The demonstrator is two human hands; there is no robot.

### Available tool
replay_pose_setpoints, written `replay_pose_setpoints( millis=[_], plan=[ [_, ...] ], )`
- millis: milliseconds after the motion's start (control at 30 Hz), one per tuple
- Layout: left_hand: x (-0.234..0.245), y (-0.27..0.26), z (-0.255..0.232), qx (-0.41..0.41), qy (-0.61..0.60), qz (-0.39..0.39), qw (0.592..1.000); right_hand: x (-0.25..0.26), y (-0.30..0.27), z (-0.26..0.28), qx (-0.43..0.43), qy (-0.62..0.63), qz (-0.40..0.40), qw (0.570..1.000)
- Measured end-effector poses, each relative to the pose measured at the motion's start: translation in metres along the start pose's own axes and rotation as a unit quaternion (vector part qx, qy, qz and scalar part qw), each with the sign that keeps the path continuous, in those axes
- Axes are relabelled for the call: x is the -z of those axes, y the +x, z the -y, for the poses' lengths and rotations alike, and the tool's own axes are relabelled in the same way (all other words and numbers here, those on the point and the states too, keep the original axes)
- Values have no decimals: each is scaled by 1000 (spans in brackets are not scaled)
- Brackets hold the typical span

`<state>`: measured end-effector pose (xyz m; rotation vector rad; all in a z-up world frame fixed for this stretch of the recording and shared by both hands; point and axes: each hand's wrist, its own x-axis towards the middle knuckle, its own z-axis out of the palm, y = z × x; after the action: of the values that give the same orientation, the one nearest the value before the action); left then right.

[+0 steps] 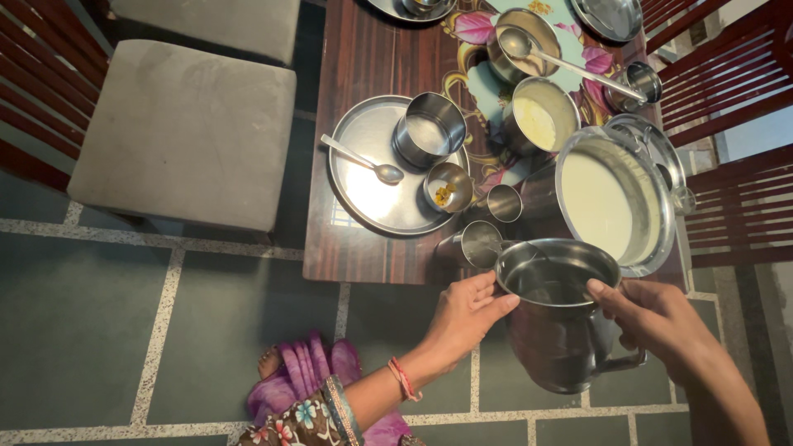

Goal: The person serves a vegetable dish from a large pot into small bowls on several plates using a ladle. They then pour water from a pitcher into cups and place flatbreads onto the plates. The task is performed at a dining table with multiple place settings.

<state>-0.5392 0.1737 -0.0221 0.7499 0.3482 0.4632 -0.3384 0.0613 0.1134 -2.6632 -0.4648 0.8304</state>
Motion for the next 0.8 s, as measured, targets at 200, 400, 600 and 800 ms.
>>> replay_pose_setpoints(
  millis=[200,400,600,800],
  plan=[
    [1,-1,2,4,-2,-3,1000,-1,-1,2,14,-11,2,1000],
    [1,-2,2,14,-12,0,1000,-1,0,3,4,-28,-2,1000],
    [0,-1,0,27,-7,-9,1000,-1,0,5,-2,-32,-7,999],
    [0,-1,0,21,-10,0,1000,0,2,4,-4,-35,-6,999]
  ],
)
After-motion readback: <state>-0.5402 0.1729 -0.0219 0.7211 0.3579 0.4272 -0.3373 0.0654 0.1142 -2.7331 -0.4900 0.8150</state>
